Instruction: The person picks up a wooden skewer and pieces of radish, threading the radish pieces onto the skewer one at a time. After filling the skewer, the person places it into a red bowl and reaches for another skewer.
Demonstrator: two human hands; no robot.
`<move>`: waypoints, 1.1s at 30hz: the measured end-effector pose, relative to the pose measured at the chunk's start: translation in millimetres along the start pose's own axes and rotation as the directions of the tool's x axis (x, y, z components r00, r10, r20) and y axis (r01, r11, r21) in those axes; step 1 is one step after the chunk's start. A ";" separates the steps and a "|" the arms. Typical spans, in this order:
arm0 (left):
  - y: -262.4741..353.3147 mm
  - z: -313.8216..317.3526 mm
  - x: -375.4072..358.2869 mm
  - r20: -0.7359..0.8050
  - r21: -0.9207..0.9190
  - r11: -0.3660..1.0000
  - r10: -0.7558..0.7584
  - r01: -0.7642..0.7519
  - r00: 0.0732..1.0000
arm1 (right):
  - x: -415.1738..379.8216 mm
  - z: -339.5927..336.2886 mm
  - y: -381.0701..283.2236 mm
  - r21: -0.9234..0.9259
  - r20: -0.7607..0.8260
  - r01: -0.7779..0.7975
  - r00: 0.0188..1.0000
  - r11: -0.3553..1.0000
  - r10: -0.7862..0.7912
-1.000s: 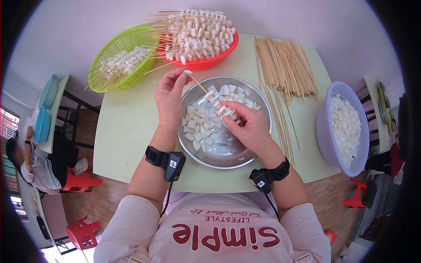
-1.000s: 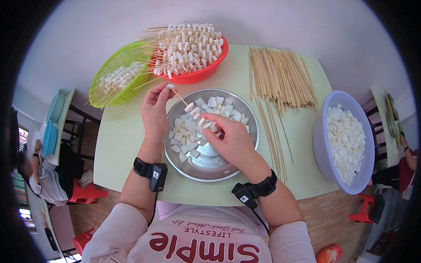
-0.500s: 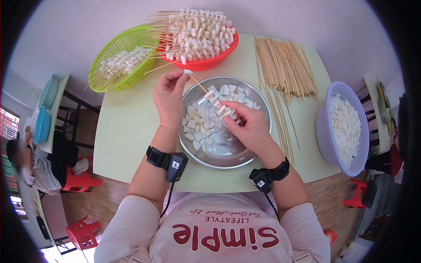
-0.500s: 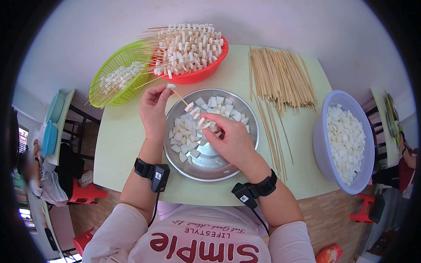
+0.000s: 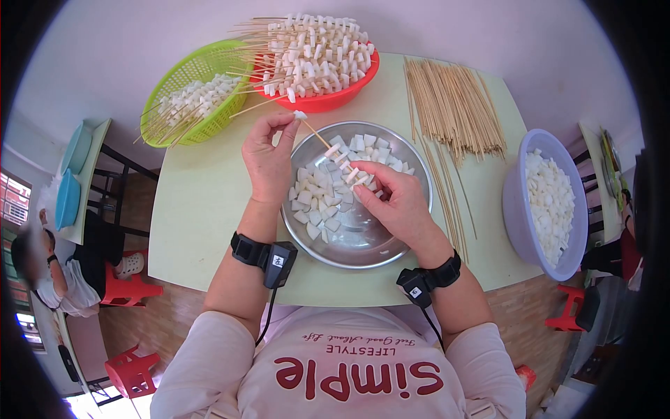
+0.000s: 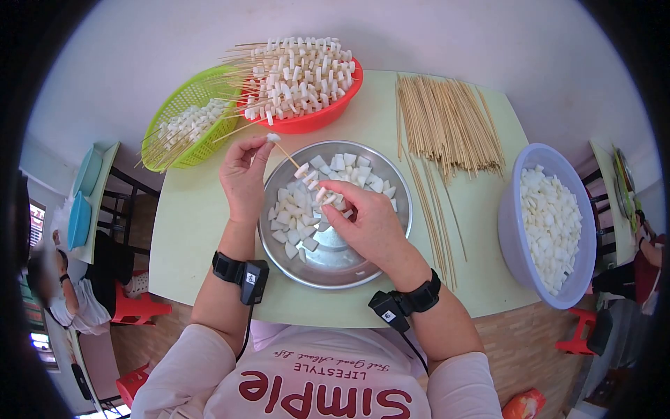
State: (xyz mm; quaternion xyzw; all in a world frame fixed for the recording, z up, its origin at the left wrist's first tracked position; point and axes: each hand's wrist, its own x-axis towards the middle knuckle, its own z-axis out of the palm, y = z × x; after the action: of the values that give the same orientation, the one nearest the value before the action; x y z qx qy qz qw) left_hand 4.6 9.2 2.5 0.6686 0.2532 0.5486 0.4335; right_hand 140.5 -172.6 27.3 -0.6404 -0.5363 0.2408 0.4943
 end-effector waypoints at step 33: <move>3.6 -2.4 2.8 0.225 -0.492 0.722 -0.435 0.487 0.872 | -0.7 1.7 1.9 0.019 -0.002 -0.004 1.000 1.000 0.004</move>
State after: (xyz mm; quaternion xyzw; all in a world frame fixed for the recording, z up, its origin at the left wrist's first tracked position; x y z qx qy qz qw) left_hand 2.5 10.4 7.1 0.4618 0.2281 0.4398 0.7357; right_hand 139.8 -172.5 24.7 -0.6369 -0.5321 0.2461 0.5007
